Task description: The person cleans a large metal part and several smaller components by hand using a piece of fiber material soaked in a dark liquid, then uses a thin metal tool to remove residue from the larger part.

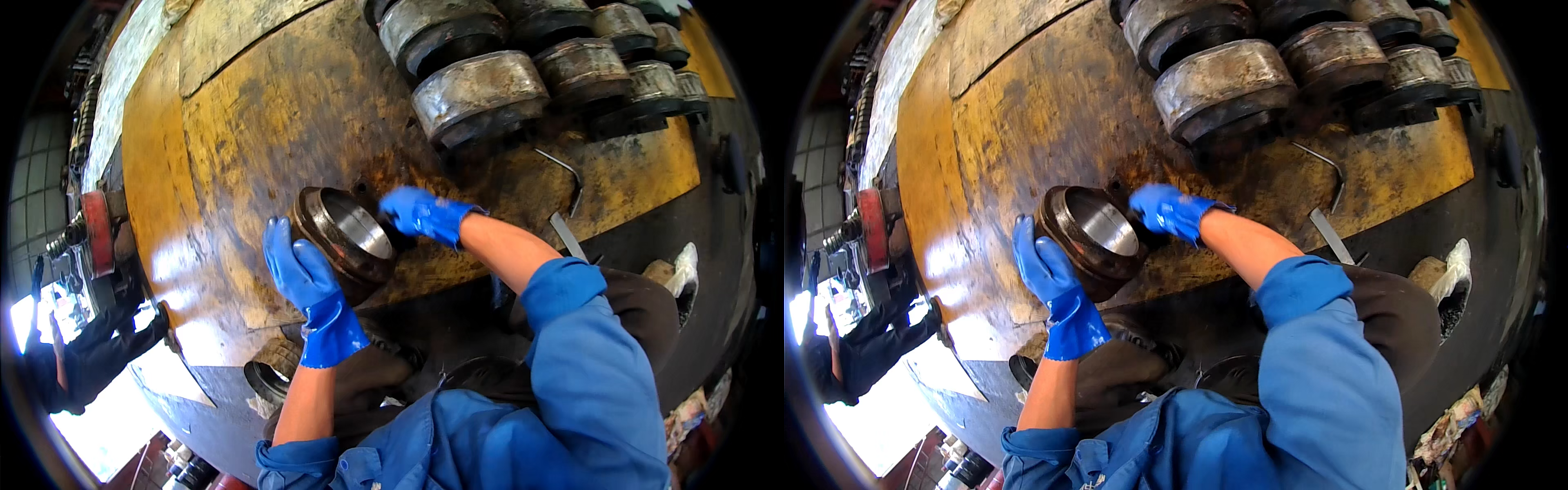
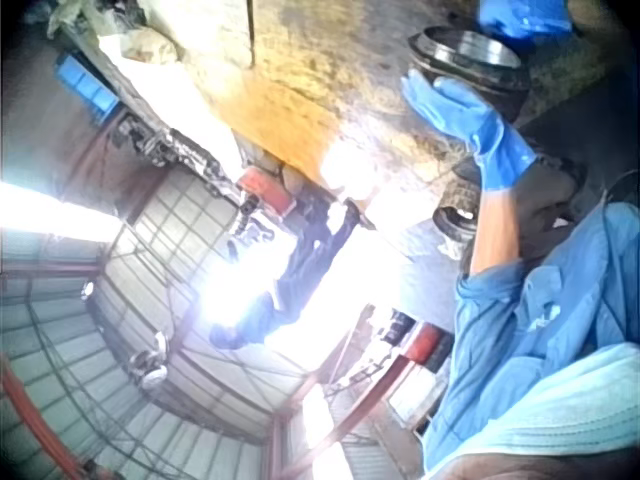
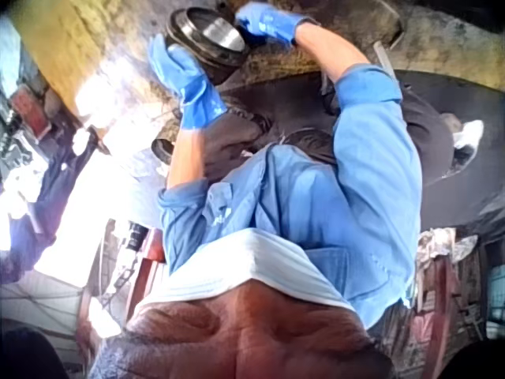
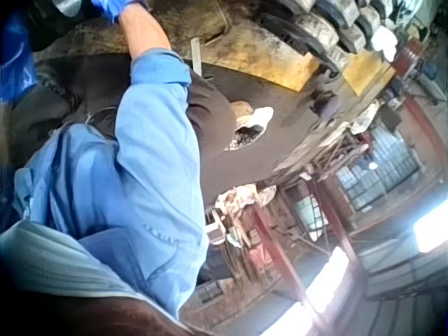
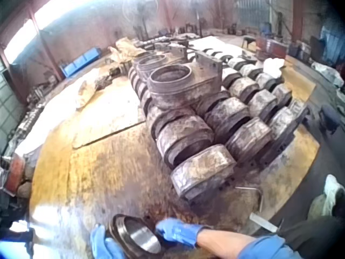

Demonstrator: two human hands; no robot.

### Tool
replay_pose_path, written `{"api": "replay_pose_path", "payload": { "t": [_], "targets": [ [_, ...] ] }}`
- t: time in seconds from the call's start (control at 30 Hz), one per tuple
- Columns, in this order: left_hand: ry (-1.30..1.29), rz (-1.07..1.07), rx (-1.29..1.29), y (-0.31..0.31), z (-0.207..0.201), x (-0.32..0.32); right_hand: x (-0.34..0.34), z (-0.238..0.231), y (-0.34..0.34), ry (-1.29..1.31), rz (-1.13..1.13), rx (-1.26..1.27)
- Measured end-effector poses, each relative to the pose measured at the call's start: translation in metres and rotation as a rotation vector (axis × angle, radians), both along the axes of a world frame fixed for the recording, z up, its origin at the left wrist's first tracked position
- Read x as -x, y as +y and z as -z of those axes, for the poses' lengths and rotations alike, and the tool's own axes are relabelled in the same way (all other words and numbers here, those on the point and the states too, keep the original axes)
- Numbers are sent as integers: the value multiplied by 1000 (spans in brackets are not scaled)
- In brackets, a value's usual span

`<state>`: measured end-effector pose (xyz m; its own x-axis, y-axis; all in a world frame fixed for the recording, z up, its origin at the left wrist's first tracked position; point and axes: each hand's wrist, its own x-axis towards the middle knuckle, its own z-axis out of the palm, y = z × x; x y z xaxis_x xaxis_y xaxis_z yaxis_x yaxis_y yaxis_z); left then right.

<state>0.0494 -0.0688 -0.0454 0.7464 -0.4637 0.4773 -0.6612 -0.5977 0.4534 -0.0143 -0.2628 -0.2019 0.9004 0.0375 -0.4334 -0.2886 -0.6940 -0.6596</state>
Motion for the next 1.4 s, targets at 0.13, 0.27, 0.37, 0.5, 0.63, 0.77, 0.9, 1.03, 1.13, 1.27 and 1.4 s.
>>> {"api": "replay_pose_path", "payload": {
  "t": [0.13,0.27,0.37,0.5,0.63,0.77,0.9,1.03,1.13,1.27,1.4],
  "targets": [
    [-7,24,3,-2,-2,4,-46,22,-6,-193,262,-226],
    [20,15,13,-11,-6,3,-32,25,15,-10,236,-184],
    [28,5,1,0,-5,3,8,9,15,161,-122,-47],
    [22,7,12,-1,-4,3,-6,18,-21,-240,227,-156],
    [16,25,16,-5,-1,6,-67,57,-42,-287,546,-107],
    [0,22,-4,2,-3,1,-60,64,0,-103,646,-178],
    [7,19,13,-6,-7,3,3,70,7,53,481,-87],
    [-13,-1,34,-2,-8,2,36,49,-16,213,-75,57],
    [-17,-11,38,3,-8,-1,5,21,-28,109,71,72],
    [-3,27,47,-12,-5,5,-57,39,-50,-79,399,-76],
    [-5,13,41,-4,-2,2,-52,48,2,103,412,40]
  ]
}}
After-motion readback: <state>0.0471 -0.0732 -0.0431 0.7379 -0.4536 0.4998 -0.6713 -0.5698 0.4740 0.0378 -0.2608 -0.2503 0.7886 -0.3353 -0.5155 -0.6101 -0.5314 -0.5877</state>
